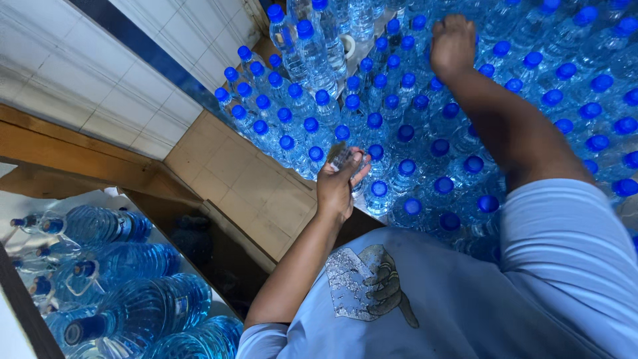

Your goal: The person applies small plastic seals to the caps of water bottles arranged in a large metal container.

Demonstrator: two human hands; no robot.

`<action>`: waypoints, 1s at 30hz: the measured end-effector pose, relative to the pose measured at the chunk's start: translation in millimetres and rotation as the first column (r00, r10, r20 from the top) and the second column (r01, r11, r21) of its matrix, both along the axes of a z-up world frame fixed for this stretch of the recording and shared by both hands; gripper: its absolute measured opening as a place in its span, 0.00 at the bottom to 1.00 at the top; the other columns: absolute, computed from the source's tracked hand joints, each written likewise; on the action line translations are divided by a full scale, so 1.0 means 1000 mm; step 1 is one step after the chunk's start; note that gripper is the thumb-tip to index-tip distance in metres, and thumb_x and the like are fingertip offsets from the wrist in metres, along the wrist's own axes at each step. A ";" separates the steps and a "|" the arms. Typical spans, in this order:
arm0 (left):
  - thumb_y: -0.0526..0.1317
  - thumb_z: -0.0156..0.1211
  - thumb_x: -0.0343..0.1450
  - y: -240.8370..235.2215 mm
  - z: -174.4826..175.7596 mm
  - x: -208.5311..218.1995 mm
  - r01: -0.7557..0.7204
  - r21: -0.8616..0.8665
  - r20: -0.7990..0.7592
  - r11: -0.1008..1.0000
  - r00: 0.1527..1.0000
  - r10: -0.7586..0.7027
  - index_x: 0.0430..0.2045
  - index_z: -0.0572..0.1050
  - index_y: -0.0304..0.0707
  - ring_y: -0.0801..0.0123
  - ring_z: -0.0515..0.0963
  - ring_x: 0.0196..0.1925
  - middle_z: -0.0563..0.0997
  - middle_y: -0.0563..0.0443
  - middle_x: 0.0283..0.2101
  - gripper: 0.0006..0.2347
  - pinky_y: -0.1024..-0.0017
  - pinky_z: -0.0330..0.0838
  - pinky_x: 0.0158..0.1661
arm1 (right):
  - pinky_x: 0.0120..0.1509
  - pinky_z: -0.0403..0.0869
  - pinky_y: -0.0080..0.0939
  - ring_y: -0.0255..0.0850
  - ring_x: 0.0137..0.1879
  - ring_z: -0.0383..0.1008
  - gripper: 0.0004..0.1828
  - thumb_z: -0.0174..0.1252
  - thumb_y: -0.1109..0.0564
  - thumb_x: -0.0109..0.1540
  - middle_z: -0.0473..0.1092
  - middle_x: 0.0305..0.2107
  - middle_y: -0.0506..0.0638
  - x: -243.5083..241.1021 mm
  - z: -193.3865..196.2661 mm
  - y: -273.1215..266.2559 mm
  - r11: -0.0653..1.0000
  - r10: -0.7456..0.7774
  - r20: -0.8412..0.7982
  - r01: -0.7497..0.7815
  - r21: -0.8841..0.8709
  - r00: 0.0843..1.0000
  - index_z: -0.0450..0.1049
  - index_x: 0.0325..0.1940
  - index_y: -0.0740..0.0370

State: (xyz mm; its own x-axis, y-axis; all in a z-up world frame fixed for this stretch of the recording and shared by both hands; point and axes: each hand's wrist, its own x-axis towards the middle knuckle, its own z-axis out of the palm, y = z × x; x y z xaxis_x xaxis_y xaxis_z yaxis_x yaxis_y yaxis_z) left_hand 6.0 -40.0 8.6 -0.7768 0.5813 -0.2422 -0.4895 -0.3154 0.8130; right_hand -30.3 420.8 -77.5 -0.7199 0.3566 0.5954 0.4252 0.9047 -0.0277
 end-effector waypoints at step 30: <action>0.28 0.73 0.73 0.015 0.015 0.019 -0.294 -0.010 -0.067 0.956 0.954 0.292 0.45 0.85 0.26 0.51 0.92 0.40 0.89 0.34 0.43 0.09 0.49 0.92 0.41 | 0.45 0.80 0.40 0.37 0.39 0.82 0.05 0.73 0.60 0.67 0.83 0.34 0.50 0.109 0.159 -0.273 0.283 0.436 -0.315 -0.461 -0.841 0.843 0.86 0.47 0.56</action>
State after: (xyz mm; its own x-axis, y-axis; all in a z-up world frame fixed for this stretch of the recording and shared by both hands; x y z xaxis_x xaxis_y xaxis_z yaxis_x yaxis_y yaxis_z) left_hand 25.4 -24.9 23.7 -0.9266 0.3213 -0.1952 -0.3244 -0.4206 0.8473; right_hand 79.1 147.5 81.2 -0.9366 0.2954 0.1885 -0.0508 0.4175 -0.9072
